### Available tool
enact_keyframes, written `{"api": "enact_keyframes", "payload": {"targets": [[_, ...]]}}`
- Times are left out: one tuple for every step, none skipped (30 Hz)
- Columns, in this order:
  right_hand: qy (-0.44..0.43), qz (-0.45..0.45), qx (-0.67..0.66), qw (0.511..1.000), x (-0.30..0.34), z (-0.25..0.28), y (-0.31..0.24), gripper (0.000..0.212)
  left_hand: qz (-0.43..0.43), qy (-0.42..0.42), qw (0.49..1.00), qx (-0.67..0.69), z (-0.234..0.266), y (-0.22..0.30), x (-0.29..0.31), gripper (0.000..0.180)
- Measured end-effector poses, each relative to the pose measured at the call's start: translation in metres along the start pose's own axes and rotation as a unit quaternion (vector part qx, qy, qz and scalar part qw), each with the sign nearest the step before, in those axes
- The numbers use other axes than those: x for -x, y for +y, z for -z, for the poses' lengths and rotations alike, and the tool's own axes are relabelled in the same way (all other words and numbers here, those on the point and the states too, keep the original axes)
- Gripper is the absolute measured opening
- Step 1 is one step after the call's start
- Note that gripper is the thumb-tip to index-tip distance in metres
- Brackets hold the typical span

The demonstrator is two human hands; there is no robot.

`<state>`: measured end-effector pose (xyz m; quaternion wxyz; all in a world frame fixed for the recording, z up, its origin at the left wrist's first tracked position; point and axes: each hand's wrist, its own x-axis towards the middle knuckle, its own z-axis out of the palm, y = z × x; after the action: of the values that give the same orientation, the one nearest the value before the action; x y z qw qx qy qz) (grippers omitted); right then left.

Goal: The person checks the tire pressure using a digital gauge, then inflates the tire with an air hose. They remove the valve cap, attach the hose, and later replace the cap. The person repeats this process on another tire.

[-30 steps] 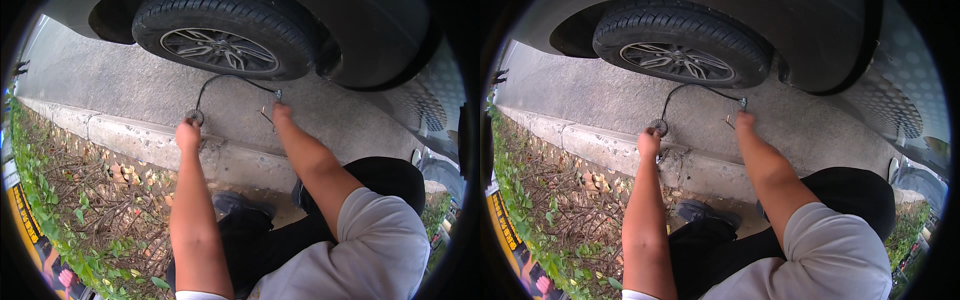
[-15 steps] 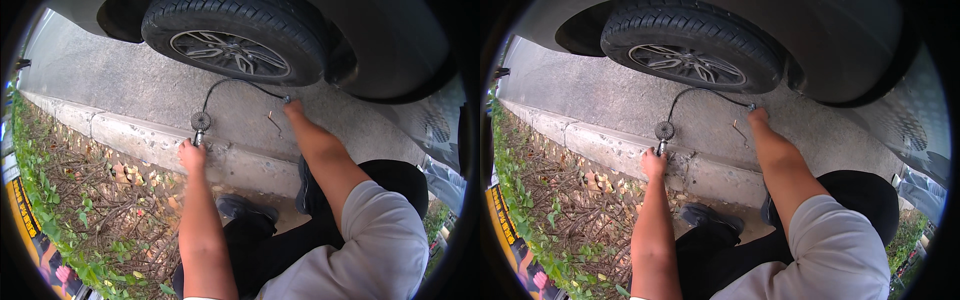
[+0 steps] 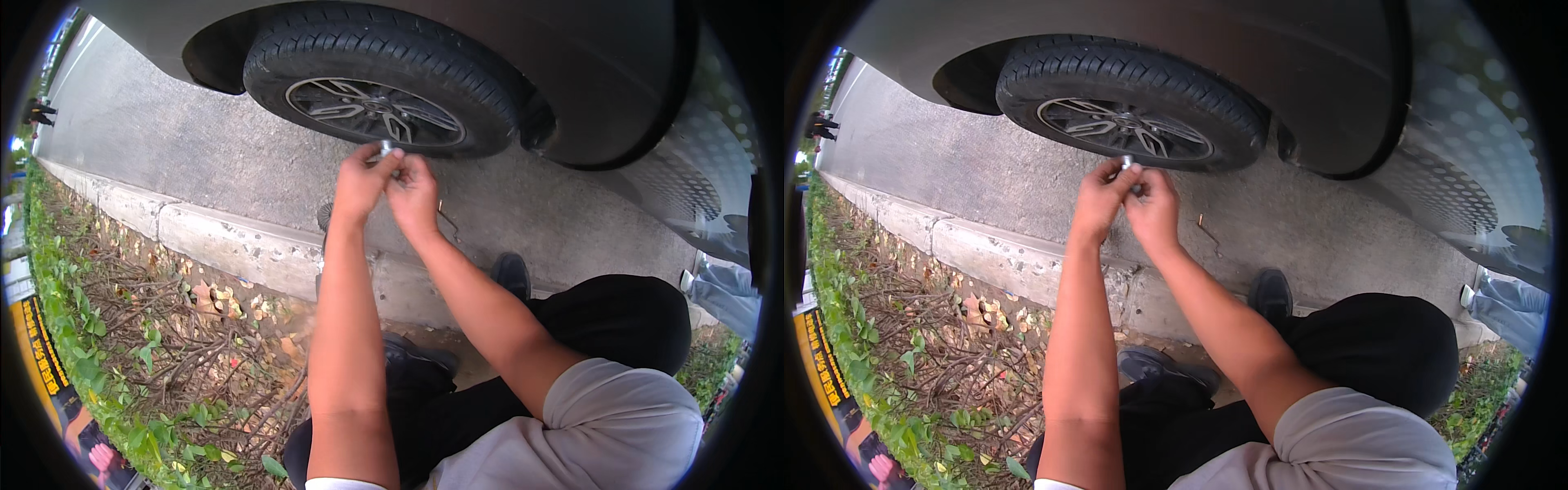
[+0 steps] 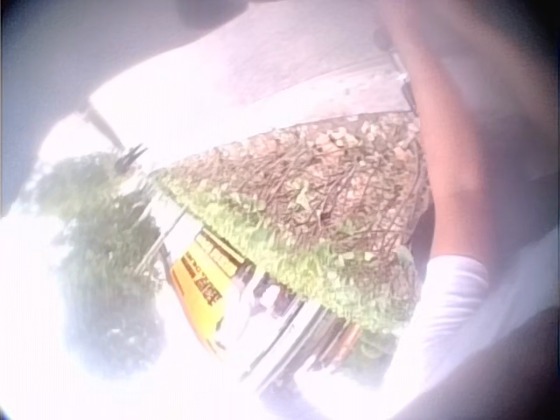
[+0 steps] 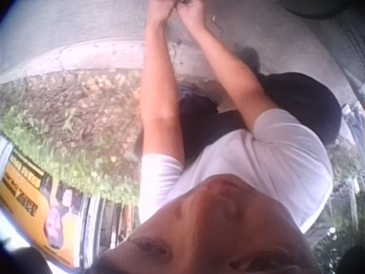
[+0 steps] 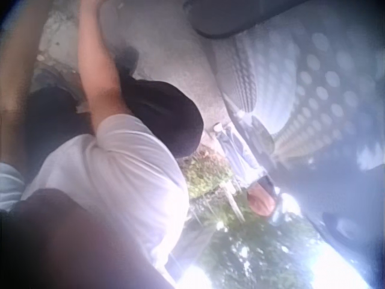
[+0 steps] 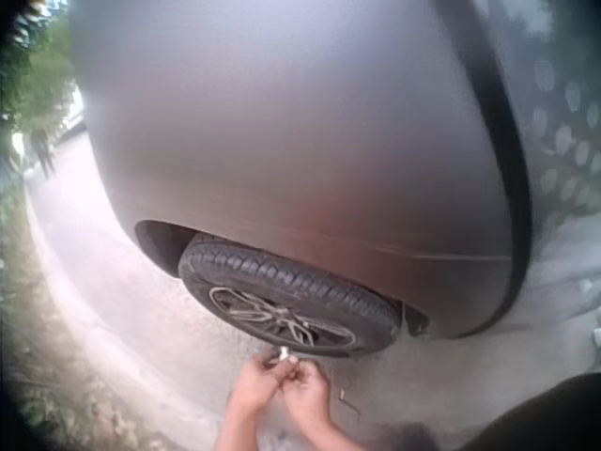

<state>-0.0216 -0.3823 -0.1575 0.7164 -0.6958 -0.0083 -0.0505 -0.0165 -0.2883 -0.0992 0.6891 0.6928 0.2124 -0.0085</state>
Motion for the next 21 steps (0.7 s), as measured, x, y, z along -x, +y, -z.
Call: {"api": "enact_keyframes", "payload": {"targets": [[-0.028,-0.033,-0.027,0.999,-0.008,-0.008,-0.010,0.020,0.012,0.017,1.000,0.014,0.006,0.010,-0.001,0.040],[-0.059,-0.041,-0.062,0.995,-0.015,-0.013,-0.017,0.023,0.005,0.025,0.999,0.020,0.011,0.017,-0.003,0.038],[-0.090,-0.087,-0.075,0.989,-0.021,-0.016,-0.023,0.026,-0.002,0.032,0.999,0.031,0.017,0.023,-0.004,0.036],[-0.083,-0.041,-0.084,0.992,-0.026,-0.018,-0.026,0.031,0.009,0.047,0.998,0.033,0.021,0.027,-0.007,0.034],[-0.076,-0.034,-0.070,0.994,-0.030,-0.018,-0.028,0.035,-0.003,0.036,0.999,0.023,0.023,0.030,-0.010,0.028],[-0.070,-0.049,-0.040,0.996,-0.032,-0.018,-0.029,0.040,-0.015,0.028,0.999,0.031,0.024,0.032,-0.011,0.027],[-0.093,-0.039,0.052,0.994,-0.037,-0.015,-0.029,0.056,-0.015,0.027,0.999,0.033,0.024,0.034,-0.015,0.027],[-0.135,-0.034,0.027,0.990,-0.042,-0.014,-0.029,0.057,-0.025,0.020,0.999,0.040,0.023,0.036,-0.019,0.026],[-0.171,-0.042,0.013,0.984,-0.048,-0.013,-0.028,0.059,-0.039,0.022,0.996,0.072,0.020,0.037,-0.022,0.024],[-0.207,-0.048,-0.001,0.977,-0.055,-0.013,-0.028,0.060,-0.028,0.032,0.997,0.070,0.019,0.040,-0.026,0.024],[-0.215,0.013,0.025,0.976,-0.061,-0.014,-0.027,0.063,-0.025,0.031,0.996,0.076,0.017,0.042,-0.030,0.024],[-0.213,0.006,0.028,0.977,-0.066,-0.015,-0.027,0.062,-0.021,0.034,0.996,0.081,0.017,0.044,-0.032,0.025],[-0.204,0.007,0.022,0.979,-0.071,-0.017,-0.026,0.060,-0.019,0.036,0.995,0.086,0.015,0.045,-0.036,0.026],[-0.199,-0.012,0.023,0.980,-0.075,-0.019,-0.026,0.059,-0.026,0.029,0.995,0.090,0.015,0.047,-0.038,0.026],[-0.183,0.021,0.018,0.983,-0.077,-0.020,-0.025,0.058,-0.027,0.026,0.995,0.096,0.014,0.048,-0.041,0.026],[-0.171,0.036,0.020,0.984,-0.079,-0.021,-0.025,0.058,-0.020,0.023,0.994,0.101,0.014,0.048,-0.043,0.026],[-0.154,0.028,0.028,0.987,-0.081,-0.023,-0.025,0.057,-0.033,0.026,0.995,0.085,0.013,0.049,-0.044,0.026],[-0.145,0.044,0.029,0.988,-0.082,-0.023,-0.025,0.056,-0.037,0.030,0.996,0.069,0.013,0.049,-0.045,0.027],[-0.130,0.037,0.036,0.990,-0.083,-0.024,-0.025,0.054,-0.030,0.040,0.997,0.050,0.013,0.049,-0.046,0.028],[-0.119,0.020,0.042,0.992,-0.084,-0.025,-0.026,0.053,-0.037,0.049,0.998,0.011,0.013,0.049,-0.046,0.031],[-0.112,0.023,0.057,0.992,-0.084,-0.026,-0.026,0.051,-0.032,0.062,0.997,-0.029,0.012,0.049,-0.047,0.033]]}}
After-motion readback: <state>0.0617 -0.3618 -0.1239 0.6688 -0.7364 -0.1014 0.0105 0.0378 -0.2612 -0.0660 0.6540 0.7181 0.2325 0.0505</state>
